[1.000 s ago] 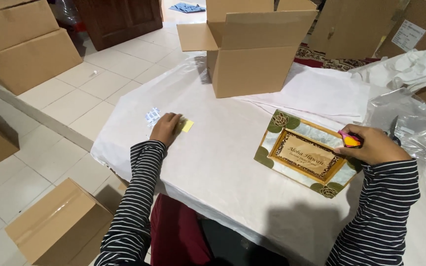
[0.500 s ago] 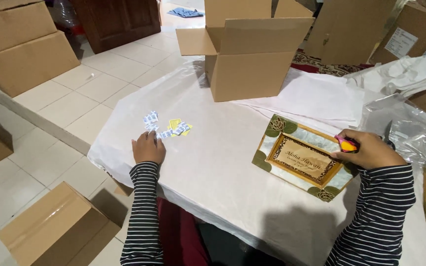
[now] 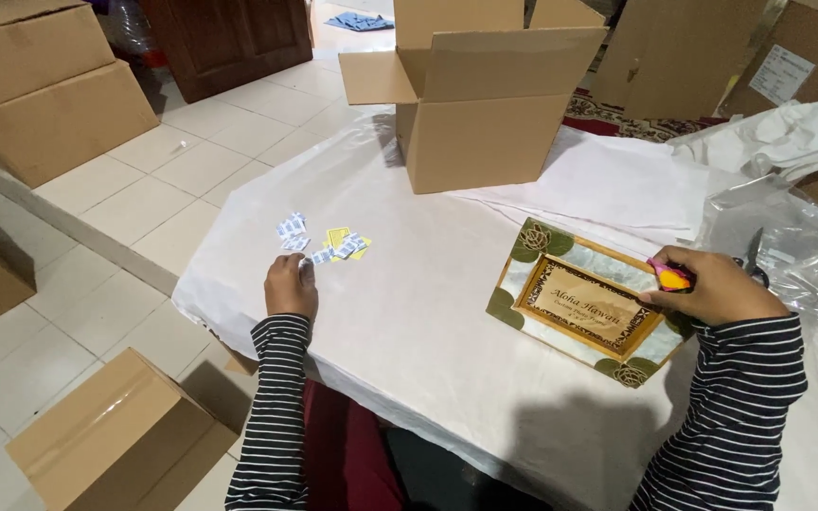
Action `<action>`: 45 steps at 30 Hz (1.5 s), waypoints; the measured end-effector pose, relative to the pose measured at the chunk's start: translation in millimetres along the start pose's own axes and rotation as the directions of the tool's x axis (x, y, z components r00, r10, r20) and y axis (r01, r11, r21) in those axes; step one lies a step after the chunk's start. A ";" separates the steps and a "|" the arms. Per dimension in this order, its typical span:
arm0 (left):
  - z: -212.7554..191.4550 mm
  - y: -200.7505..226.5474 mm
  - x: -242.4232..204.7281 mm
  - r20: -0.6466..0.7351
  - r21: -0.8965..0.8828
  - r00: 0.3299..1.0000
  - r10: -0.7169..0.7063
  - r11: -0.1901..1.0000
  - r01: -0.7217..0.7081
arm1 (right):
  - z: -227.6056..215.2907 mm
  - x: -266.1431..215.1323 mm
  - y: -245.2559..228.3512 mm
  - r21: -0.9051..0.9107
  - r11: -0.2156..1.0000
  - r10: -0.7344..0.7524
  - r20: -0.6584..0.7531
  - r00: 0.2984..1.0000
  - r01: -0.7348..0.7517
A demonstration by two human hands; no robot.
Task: Applying adhesive tape to the edges of a picture frame and attaching a cardboard backing for shipping.
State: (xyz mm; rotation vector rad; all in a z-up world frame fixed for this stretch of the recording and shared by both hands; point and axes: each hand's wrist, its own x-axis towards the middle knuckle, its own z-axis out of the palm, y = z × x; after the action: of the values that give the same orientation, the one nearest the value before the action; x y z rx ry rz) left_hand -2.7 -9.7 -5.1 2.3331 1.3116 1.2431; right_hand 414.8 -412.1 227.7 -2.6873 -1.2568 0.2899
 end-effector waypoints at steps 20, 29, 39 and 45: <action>74.7 -6.2 52.0 -0.026 -0.174 1.000 0.010 0.985 -0.015 | -6.8 -8.8 -11.8 -0.004 0.999 0.034 0.000 0.999 -0.034; 3.9 -3.4 77.8 0.218 0.081 0.889 -0.404 0.915 0.396 | -1.8 -4.2 -3.0 -0.026 0.998 0.052 -0.006 0.999 -0.052; 63.3 -67.4 83.4 0.375 -0.056 0.927 -0.011 0.998 0.035 | -0.1 -3.2 -3.4 -0.008 0.998 0.063 -0.015 0.998 -0.063; 73.1 -45.6 80.4 0.198 -0.199 0.980 -0.024 0.978 0.064 | 1.3 0.4 0.2 -0.026 0.998 0.056 -0.014 0.998 -0.056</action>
State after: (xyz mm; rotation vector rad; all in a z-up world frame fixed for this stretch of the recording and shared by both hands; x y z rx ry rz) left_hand 44.2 95.7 -28.7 2.2042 1.1099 1.0503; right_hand 414.9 -411.9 226.4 -2.7453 -1.1913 0.2641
